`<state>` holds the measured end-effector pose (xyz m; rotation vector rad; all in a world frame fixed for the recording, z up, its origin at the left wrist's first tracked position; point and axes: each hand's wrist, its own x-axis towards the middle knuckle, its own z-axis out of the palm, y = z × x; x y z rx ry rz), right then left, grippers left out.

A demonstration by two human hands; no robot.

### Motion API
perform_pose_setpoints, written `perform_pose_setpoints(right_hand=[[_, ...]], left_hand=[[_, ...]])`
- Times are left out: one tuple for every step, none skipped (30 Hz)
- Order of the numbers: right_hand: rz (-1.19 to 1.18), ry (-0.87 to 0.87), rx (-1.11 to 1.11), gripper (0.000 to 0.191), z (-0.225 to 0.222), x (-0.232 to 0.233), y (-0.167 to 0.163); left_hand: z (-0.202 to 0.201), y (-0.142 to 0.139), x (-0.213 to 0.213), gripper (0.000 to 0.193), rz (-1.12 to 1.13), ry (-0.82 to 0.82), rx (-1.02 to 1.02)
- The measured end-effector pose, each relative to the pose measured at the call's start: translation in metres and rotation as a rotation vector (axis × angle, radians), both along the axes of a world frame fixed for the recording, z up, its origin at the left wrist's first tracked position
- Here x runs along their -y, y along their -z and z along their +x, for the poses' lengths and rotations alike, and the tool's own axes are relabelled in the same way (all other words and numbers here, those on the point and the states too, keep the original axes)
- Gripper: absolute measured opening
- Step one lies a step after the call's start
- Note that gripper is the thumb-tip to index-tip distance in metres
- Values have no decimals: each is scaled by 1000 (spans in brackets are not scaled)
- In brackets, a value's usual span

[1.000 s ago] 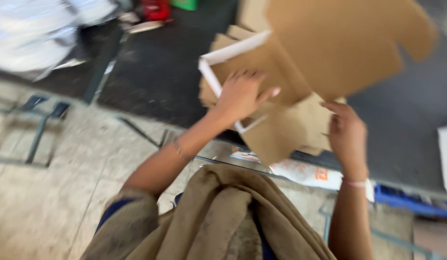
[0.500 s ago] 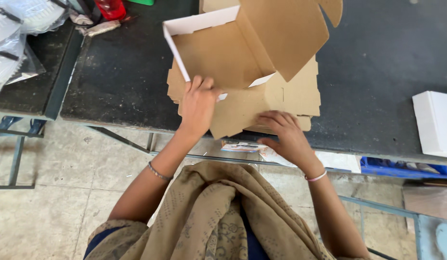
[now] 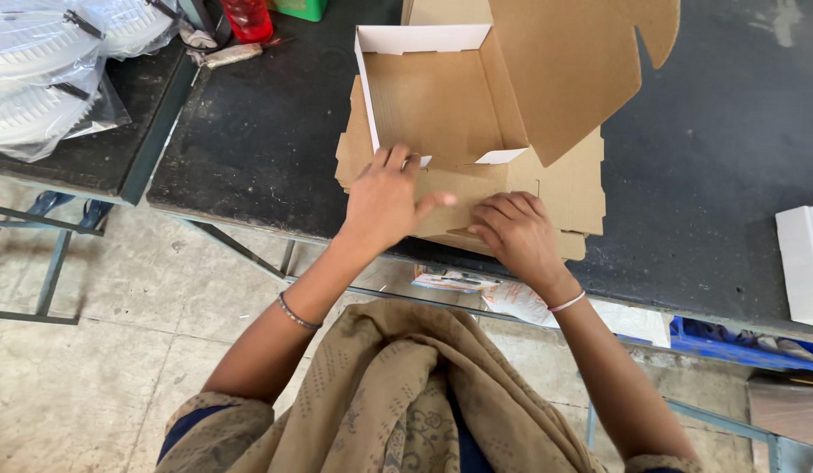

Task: The person folds flat cardboard blanks into open boxes on a workbench, pressing the side flaps into place. They insert a white inner box into a folded cardboard blank, close and stack finished white boxes on the table, and pick up a plastic-wrapped round light fixture to pack.

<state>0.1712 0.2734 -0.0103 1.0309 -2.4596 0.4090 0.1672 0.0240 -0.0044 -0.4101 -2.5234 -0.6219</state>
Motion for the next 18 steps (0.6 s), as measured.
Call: perform_pose_setpoints(right_hand=[[12, -11, -56, 19, -3, -1, -1], [25, -20, -112, 14, -6, -2, -2], [6, 2, -126, 11, -11, -1, -4], [-11, 23, -144, 9, -20, 0, -8], [-29, 45, -162, 7, -28, 1, -12], [-31, 58, -143, 8, -36, 3, -17], [-33, 70, -125, 10, -45, 7, -24], [-35, 80, -110, 12, -51, 8, -30], [-32, 85, -55, 17, -54, 7, -38], [-29, 88, -3, 22, -58, 5, -48], [-23, 92, 49, 28, -61, 4, -57], [15, 79, 76, 34, -63, 0, -65], [56, 67, 110, 40, -64, -3, -73], [95, 57, 149, 47, -64, -5, -77], [117, 60, 175, 46, -64, -5, -80], [136, 63, 198, 45, -65, -5, -81], [155, 69, 218, 45, -67, -5, -81], [156, 63, 215, 42, -68, -4, -79]], left_hand=[[4, -4, 1, 76, -12, 19, 37], [7, -8, 3, 84, -17, 30, 39], [9, -11, 5, 93, -22, 42, 44], [9, -13, 5, 101, -26, 55, 45], [7, -15, 5, 100, -66, 59, -7], [4, -15, 4, 98, -107, 63, -57], [1, -15, 2, 96, -149, 65, -108], [-4, -14, 0, 75, -132, 35, -20], [-8, -12, -4, 54, -113, 1, 68], [-13, -11, -5, 33, -93, -33, 153], [-16, -8, -5, 31, -77, -22, 150], [-18, -6, -7, 28, -57, -13, 149], [-19, -4, -6, 26, -36, -2, 155], [-19, -3, -7, 25, -56, -7, 149], [-20, -2, -6, 24, -79, -12, 143], [-20, -2, -5, 23, -106, -15, 132], [-19, -2, -4, 24, -103, -11, 132], [-19, -3, -3, 25, -100, -6, 134]])
